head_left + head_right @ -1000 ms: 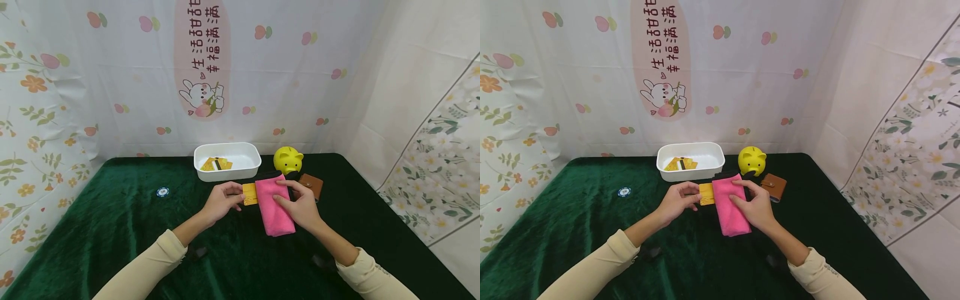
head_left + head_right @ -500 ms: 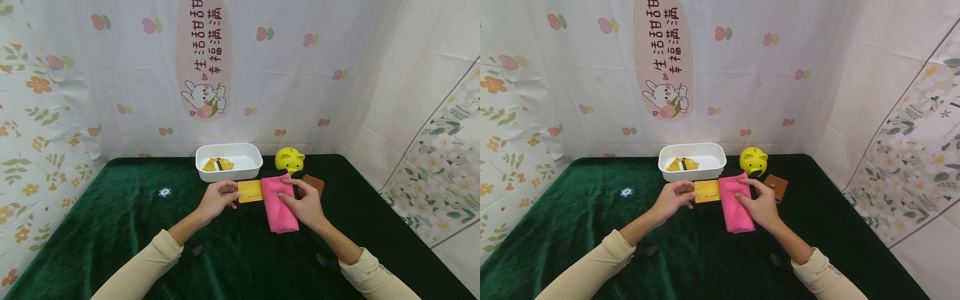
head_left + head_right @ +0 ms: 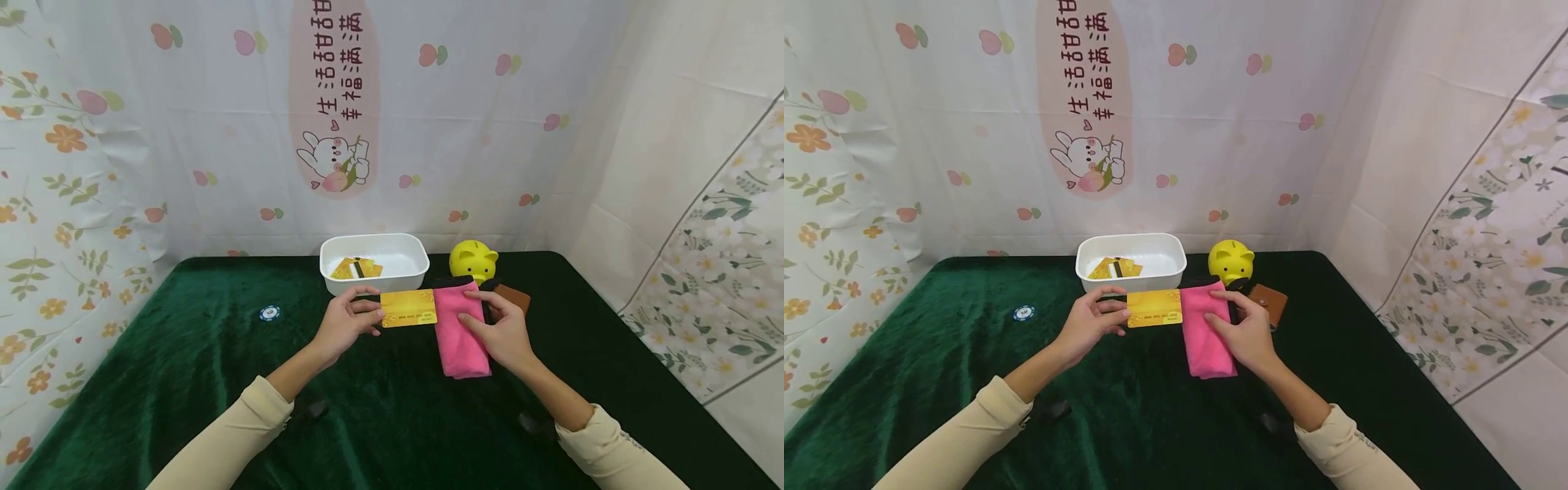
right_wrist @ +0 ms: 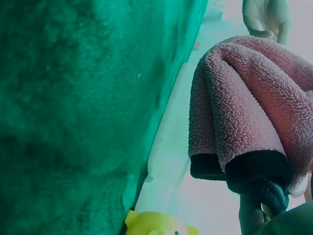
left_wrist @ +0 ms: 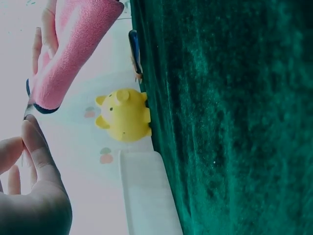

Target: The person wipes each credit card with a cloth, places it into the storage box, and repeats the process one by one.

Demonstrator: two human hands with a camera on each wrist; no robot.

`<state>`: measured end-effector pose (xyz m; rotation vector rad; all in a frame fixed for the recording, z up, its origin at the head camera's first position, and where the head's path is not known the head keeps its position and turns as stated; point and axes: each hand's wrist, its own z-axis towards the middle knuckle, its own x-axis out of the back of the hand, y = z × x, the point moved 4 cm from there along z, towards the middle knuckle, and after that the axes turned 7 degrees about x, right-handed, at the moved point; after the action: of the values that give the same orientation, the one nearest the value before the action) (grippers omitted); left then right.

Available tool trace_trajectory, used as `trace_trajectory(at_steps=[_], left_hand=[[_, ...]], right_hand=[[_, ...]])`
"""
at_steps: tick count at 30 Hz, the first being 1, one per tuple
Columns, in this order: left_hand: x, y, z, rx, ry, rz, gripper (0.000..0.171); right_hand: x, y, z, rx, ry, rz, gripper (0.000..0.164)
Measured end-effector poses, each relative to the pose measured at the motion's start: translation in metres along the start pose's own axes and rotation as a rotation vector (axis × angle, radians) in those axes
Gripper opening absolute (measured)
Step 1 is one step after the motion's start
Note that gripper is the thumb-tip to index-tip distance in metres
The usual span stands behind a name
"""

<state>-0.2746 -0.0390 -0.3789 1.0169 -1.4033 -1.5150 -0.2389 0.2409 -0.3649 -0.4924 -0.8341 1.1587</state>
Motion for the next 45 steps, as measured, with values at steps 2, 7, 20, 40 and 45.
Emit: trace_trajectory(at_steps=[2,7,20,40,45], left_hand=[[0.000,0.000,0.000,-0.009,-0.001,0.011,0.031],[0.000,0.002,-0.002,-0.029,-0.024,0.037,0.027],[0.002,0.002,-0.001,-0.109,0.096,0.151,0.024],[0.003,-0.021,0.005,0.212,0.199,-0.232,0.018],[-0.005,-0.021,0.005,0.237,0.144,-0.238,0.018]], right_hand=[[-0.001,-0.002,0.000,0.004,-0.004,0.007,0.034],[-0.003,-0.006,0.000,0.025,-0.010,0.017,0.034],[-0.007,-0.037,0.002,0.019,-0.018,-0.003,0.033],[-0.011,-0.019,0.003,0.050,0.009,0.046,0.036],[-0.025,-0.018,0.007,0.047,-0.044,0.072,0.036]])
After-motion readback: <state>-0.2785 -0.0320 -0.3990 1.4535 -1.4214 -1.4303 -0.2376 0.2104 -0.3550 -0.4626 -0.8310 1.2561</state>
